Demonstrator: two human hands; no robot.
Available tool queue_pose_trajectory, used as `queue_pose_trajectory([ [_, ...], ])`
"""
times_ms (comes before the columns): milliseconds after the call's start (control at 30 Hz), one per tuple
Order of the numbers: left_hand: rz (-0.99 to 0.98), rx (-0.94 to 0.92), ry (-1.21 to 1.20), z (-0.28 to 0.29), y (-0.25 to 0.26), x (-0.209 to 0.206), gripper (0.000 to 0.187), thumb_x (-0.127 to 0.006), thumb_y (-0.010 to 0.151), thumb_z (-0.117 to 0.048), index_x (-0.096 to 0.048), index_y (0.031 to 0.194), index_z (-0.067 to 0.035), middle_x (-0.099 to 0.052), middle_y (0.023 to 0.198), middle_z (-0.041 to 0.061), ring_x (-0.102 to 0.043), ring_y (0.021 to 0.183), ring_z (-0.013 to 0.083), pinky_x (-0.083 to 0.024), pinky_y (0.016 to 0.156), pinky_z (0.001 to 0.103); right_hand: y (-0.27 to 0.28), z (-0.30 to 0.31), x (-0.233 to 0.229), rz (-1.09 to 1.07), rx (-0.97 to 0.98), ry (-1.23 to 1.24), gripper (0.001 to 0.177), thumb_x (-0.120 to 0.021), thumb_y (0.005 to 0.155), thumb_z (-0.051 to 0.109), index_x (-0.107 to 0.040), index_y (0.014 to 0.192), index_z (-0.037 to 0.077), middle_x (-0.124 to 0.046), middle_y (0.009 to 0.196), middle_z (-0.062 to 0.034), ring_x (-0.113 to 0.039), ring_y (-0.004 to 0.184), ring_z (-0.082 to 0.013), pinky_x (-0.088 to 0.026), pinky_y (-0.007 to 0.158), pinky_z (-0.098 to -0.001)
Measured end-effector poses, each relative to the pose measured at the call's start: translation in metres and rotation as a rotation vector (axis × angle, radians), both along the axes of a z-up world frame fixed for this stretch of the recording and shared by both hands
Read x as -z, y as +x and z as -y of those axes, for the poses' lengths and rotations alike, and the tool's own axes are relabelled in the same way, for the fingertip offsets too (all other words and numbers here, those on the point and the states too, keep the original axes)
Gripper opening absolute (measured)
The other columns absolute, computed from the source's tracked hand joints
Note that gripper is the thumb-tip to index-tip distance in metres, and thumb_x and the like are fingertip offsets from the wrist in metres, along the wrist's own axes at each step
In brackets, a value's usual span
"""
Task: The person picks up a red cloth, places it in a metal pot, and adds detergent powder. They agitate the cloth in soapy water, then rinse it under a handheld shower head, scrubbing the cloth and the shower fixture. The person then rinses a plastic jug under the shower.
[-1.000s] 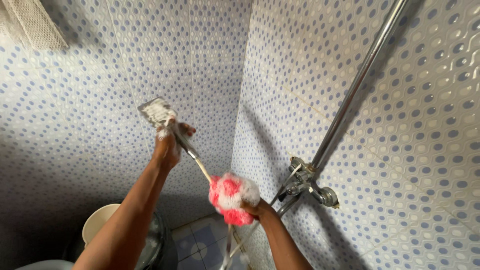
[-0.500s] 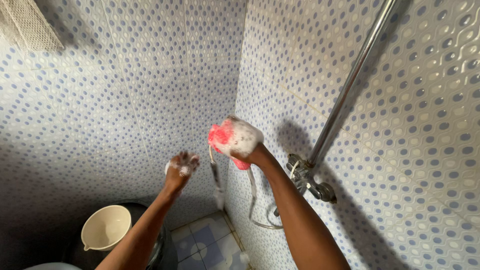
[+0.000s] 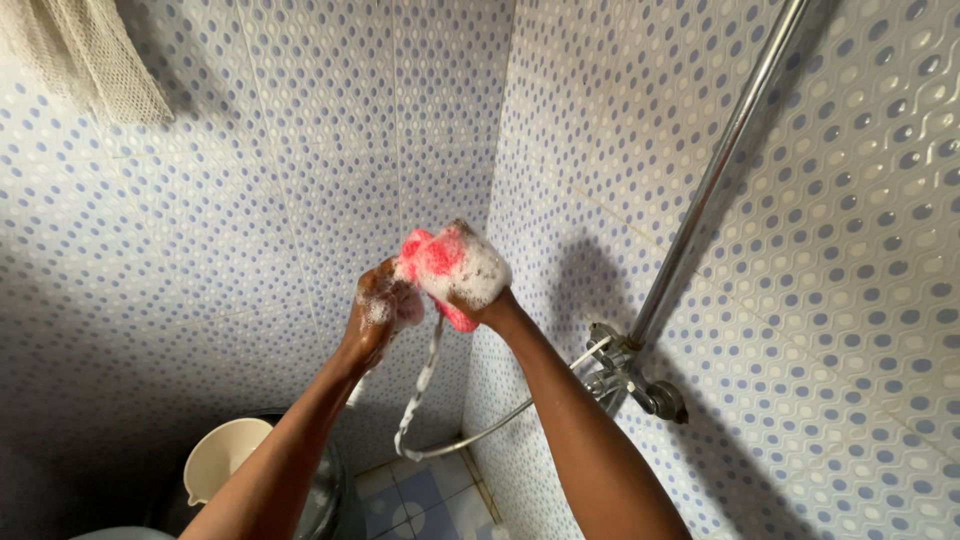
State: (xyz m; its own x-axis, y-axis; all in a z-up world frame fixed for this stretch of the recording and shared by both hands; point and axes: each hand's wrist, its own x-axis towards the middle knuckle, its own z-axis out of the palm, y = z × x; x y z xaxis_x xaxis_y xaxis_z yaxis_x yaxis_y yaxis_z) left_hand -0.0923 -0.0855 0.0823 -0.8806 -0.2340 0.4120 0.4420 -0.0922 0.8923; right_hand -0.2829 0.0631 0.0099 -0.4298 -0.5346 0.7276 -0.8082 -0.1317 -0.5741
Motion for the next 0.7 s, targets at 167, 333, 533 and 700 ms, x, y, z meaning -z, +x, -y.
queue_pose_trajectory([
  [167,0.019,-0.003,0.049,-0.001,0.02,-0.027,0.038,-0.048,0.099,-0.04,-0.064,0.098,-0.006,-0.067,0.069,0.008,-0.067,0.063,0.0198,-0.064,0.073,0.041,0.029,0.0,0.005,-0.04,-0.092,-0.057,0.097,-0.071,0.092,0.058,-0.025,0.16,0.007,-0.047,0.155,-0.0105,-0.047,0.145,-0.0258,-0.037,0.124,-0.0382],
  [333,-0.004,-0.087,-0.023,0.02,0.012,-0.007,0.041,-0.045,0.108,-0.04,-0.061,0.098,-0.003,-0.065,0.079,0.006,-0.064,0.074,0.0187,-0.059,0.079,0.045,0.067,-0.005,-0.013,0.438,-0.119,0.009,0.084,-0.077,0.086,0.049,-0.043,0.151,0.009,-0.056,0.146,-0.0092,-0.053,0.136,-0.0217,-0.043,0.116,-0.0396],
  [533,0.077,-0.095,-0.009,0.019,0.007,0.006,0.039,-0.044,0.107,-0.044,-0.054,0.115,-0.007,-0.056,0.1,0.015,-0.054,0.09,0.0283,-0.049,0.08,0.068,0.079,-0.004,-0.025,0.422,-0.108,0.031,0.052,-0.073,0.093,0.048,-0.062,0.129,0.012,-0.068,0.124,-0.0064,-0.066,0.117,-0.0176,-0.05,0.112,-0.0407],
  [700,0.185,0.176,0.13,0.014,0.013,0.001,0.059,-0.023,0.097,-0.055,-0.052,0.13,-0.015,-0.059,0.128,0.007,-0.06,0.115,0.029,-0.056,0.088,0.055,0.113,0.007,-0.048,-0.075,0.168,0.254,0.043,-0.056,0.1,0.04,-0.059,0.129,0.009,-0.067,0.124,-0.0079,-0.065,0.113,-0.0195,-0.054,0.104,-0.038],
])
